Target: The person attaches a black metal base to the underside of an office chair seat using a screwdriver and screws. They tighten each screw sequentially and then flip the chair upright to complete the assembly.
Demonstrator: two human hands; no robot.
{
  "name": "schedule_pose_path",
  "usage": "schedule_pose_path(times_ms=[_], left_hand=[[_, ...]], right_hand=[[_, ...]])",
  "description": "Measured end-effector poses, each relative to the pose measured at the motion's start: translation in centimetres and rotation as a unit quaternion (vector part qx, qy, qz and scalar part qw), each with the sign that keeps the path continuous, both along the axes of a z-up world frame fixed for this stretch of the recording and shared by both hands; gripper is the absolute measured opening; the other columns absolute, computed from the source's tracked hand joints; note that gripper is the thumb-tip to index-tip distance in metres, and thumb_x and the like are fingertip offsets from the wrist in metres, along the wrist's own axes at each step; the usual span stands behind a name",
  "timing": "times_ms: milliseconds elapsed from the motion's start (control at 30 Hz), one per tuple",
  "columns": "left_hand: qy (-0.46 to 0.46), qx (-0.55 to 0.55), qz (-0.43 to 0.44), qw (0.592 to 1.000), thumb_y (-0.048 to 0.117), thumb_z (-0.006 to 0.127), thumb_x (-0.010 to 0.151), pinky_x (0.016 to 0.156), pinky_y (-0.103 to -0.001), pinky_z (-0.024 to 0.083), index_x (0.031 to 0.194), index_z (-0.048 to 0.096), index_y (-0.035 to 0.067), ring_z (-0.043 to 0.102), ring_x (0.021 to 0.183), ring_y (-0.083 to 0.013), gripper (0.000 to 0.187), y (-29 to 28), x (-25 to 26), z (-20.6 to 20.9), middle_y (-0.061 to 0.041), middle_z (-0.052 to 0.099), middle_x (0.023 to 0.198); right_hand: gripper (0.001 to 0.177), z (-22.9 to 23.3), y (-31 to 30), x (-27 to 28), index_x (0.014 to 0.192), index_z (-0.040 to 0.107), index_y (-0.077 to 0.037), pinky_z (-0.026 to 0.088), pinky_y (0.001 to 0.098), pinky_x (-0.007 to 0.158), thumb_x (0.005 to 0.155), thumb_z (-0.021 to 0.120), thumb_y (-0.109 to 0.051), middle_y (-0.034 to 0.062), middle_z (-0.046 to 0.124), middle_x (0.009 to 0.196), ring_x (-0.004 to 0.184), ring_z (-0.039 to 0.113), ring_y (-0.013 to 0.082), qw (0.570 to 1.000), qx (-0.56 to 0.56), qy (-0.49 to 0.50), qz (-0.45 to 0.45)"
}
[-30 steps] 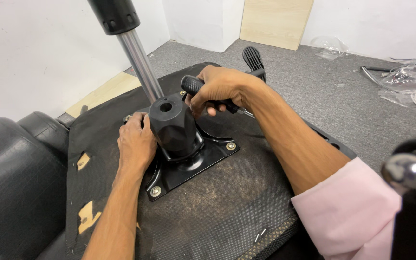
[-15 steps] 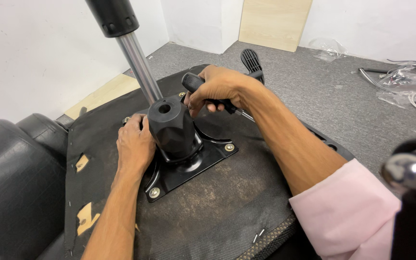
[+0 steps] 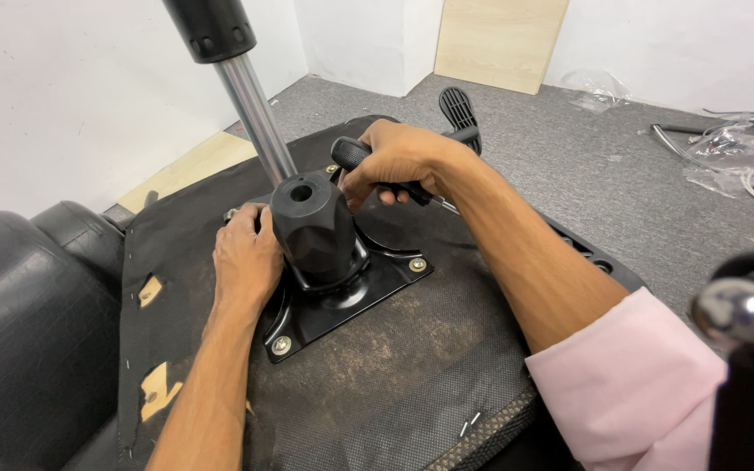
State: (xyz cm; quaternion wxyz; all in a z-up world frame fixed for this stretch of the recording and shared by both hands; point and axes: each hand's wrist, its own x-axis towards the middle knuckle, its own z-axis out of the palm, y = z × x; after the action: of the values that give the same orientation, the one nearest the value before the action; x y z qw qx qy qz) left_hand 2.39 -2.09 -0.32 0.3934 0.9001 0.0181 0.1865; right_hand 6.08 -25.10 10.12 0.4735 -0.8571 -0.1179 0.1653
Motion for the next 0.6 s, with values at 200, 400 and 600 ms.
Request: schedule_pose_path(times_ms=[200,400,600], left_hand=[[-0.034,0.008,-0.003,0.999,0.038,0.045,0.100,0.099,-0.049,0.044,0.113,0.071,0.002,0.062,0.114,-0.0413,0.047,0.1,0.1,-0.4,-0.023,0.071,0.113],[-0.036,-0.018,-0.012,0.999,0.037,0.048,0.099,0.097,-0.046,0.048,0.112,0.071,0.001,0.067,0.109,-0.0396,0.044,0.0,-0.4,0.5,-0.023,0.073,0.110],[-0.021,-0.053,-0.004,0.998,0.036,0.053,0.094,0.093,-0.045,0.050,0.111,0.071,0.002,0.069,0.105,-0.0377,0.043,0.0,-1.6,1.6,-0.022,0.072,0.109]], right_hand=[[0.019,0.1,0.4,-0.6,0.087,0.072,0.005,0.040,0.0194,0.030,0.078,0.079,-0.011,0.0175,0.079,0.074,0.036,0.052,0.0061,0.999,-0.051,0.012,0.010],[0.024,-0.5,0.8,-0.9,0.085,0.072,0.004,0.041,0.0234,0.033,0.083,0.075,-0.020,0.0143,0.076,0.066,0.038,0.055,0.0086,0.997,-0.076,-0.019,0.005],[0.038,-1.9,1.7,-0.7,0.083,0.071,0.005,0.041,0.0275,0.034,0.086,0.070,-0.033,0.0107,0.070,0.058,0.038,0.055,0.0114,0.992,-0.109,-0.057,-0.003]])
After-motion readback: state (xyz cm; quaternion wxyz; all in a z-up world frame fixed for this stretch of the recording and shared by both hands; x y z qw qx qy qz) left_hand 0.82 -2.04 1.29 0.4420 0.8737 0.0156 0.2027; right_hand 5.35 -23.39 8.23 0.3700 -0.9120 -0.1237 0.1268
